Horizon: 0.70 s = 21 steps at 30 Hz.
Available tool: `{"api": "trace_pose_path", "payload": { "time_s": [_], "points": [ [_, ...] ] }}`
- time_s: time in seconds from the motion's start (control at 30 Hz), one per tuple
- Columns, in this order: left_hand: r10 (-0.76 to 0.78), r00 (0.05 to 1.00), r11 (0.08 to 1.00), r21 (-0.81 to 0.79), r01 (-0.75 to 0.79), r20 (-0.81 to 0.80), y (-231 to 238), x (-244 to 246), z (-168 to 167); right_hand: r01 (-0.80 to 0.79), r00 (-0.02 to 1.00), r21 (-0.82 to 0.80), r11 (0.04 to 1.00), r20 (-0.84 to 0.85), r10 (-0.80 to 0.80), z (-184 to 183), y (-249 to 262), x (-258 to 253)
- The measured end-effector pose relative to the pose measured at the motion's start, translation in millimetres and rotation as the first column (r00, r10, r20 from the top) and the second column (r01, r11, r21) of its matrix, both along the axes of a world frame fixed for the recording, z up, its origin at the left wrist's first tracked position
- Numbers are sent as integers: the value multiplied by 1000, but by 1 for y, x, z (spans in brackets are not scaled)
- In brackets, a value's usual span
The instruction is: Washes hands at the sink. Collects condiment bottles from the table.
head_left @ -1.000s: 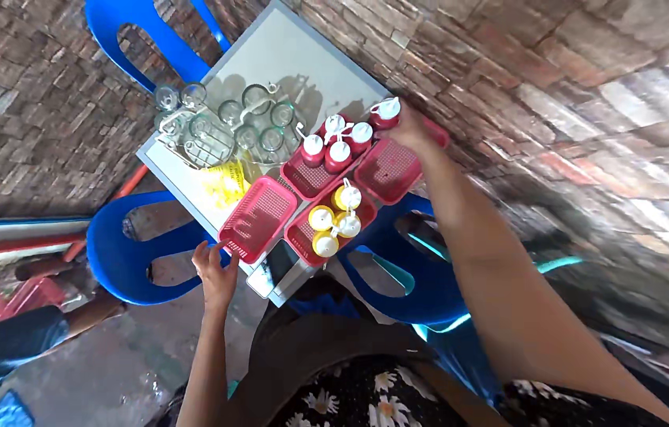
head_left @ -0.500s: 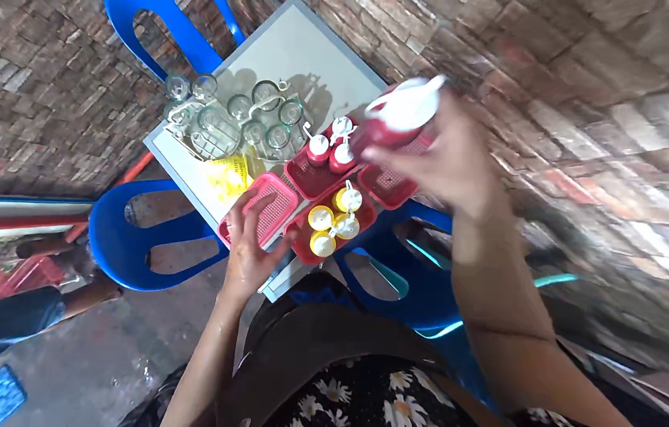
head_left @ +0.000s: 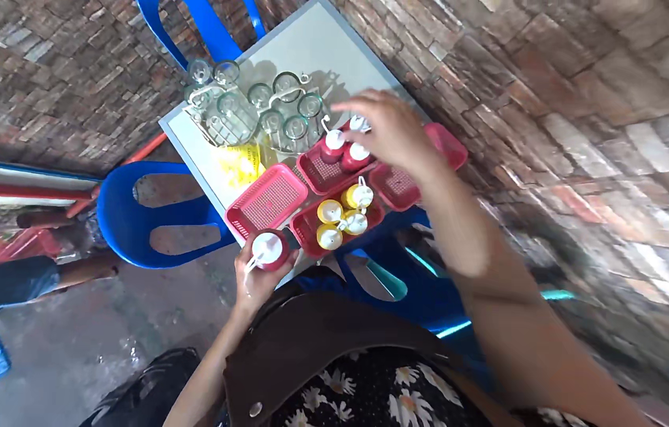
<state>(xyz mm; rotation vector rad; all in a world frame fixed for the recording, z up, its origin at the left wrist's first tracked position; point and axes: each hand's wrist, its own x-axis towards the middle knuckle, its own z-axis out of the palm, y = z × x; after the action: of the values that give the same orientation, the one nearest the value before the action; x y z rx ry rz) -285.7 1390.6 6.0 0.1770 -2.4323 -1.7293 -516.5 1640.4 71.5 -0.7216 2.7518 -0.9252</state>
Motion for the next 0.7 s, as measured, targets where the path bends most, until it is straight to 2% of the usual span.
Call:
{"api": "trace_pose_path", "payload": {
  "time_s": [0.1, 0.17, 0.37, 0.47, 0.6, 0.7],
  "points": [
    [59, 998, 998, -33, -59, -12, -7, 8, -2, -140, 986, 220, 965, 115, 117, -25, -11, -43],
    [89, 996, 994, -66, -91, -29, -12, 12, 0, -248, 967, 301, 921, 136, 216, -43, -19, -55],
    [172, 984, 979, -99, -176, -45, -36, 35, -6, -355, 927, 334, 873, 4, 375, -56, -20, -51],
    [173, 984, 972, -155, -179, -51, -51, 42, -9, -346, 927, 328, 879, -27, 375, -57, -15, -41],
    [183, 981, 965, -182, -191, -57, -72, 48, -12, -315, 942, 394, 863, 19, 335, -50, -18, -34],
    [197, 979, 961, -187, -205, -61, -84, 50, -11, -314, 941, 367, 876, 1, 337, -50, -16, -37]
  ]
}}
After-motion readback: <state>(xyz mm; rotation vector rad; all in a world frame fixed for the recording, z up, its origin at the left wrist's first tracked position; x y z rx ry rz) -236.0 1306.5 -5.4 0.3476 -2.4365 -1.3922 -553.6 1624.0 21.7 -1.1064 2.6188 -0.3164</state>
